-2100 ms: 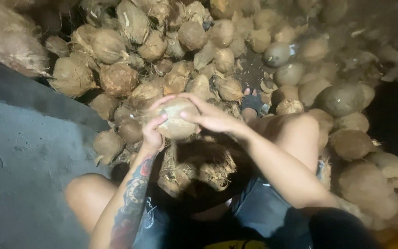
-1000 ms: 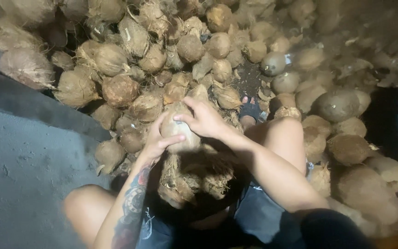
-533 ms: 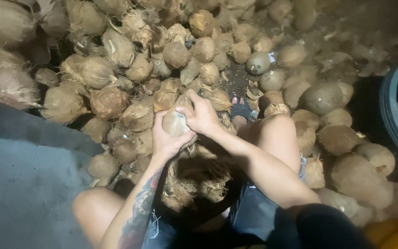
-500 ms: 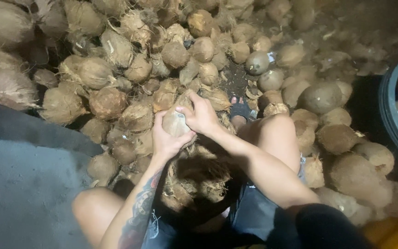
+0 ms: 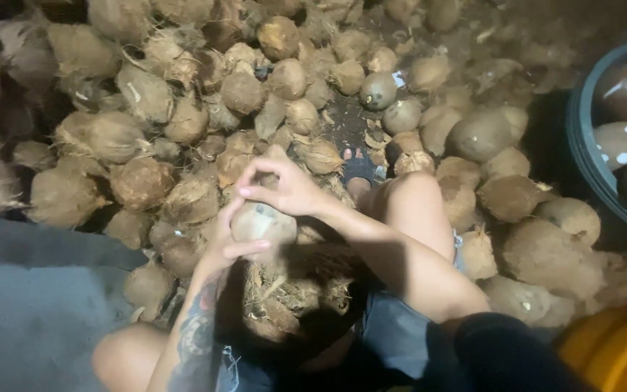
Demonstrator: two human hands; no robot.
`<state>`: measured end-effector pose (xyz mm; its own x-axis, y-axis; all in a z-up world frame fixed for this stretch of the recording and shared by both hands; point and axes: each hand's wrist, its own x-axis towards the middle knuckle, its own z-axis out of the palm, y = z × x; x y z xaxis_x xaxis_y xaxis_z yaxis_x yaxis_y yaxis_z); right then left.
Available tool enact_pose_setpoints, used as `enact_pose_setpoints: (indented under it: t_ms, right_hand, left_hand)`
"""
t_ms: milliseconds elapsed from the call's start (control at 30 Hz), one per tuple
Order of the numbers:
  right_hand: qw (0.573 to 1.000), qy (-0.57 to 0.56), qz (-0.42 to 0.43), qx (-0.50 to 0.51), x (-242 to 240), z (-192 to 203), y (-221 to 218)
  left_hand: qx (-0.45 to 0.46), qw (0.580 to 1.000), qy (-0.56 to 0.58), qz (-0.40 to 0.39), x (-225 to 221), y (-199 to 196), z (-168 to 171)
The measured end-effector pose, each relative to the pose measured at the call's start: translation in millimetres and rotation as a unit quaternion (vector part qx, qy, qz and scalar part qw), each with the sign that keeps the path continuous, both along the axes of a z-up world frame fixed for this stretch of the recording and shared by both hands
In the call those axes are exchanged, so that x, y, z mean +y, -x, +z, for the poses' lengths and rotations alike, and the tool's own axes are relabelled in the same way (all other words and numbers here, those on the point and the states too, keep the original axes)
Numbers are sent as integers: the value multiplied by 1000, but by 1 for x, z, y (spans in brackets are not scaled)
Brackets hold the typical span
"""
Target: Manually removing the fibrous outer husk from coconuts using hands.
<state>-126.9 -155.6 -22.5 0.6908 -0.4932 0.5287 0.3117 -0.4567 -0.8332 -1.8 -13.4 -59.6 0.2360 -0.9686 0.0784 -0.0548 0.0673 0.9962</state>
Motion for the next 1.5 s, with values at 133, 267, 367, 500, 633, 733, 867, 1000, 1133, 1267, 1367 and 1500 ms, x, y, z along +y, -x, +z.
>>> enact_pose_setpoints:
  t_ms: [133, 267, 367, 500, 633, 733, 867, 1000, 1133, 1267, 1367, 1500]
  right_hand:
    - [953, -286, 96, -20, 18, 23, 13]
    - [931, -340, 71, -113, 13, 16, 6]
    - [934, -334, 13, -123, 11, 3, 0]
    - [898, -403, -10, -174, 17, -15, -8]
    - [850, -478, -11, -221, 24, 10, -8]
    - [840, -498, 36, -213, 26, 29, -4]
    - [816, -496, 114, -274, 32, 41, -4]
    - [780, -481, 185, -355, 45, 63, -1]
    - [781, -492, 193, -331, 36, 49, -1]
    - [923, -339, 103, -148, 15, 27, 1]
    - [982, -178, 48, -32, 19, 31, 16]
    - [974, -223, -30, 5, 22, 8, 14]
  left_hand:
    - [170, 985, -36, -19, 12, 3, -19]
    - [52, 997, 2, -52, -7, -2, -1]
    - [-68, 997, -19, -8, -13, 3, 1]
    - [-108, 993, 4, 41, -16, 0, -20]
    - [-88, 995, 50, 28, -19, -7, -25]
    - [-22, 992, 125, 23, -19, -11, -31]
    - [44, 986, 158, 8, -18, -14, -26]
    - [128, 973, 191, -11, -15, -11, -25]
    - [240, 949, 201, -26, -18, 1, -23]
    - [301, 942, 150, -12, -29, 17, -8]
    - [304, 944, 129, -10, -30, 12, -19]
    - [110, 993, 35, 35, -18, 16, -5]
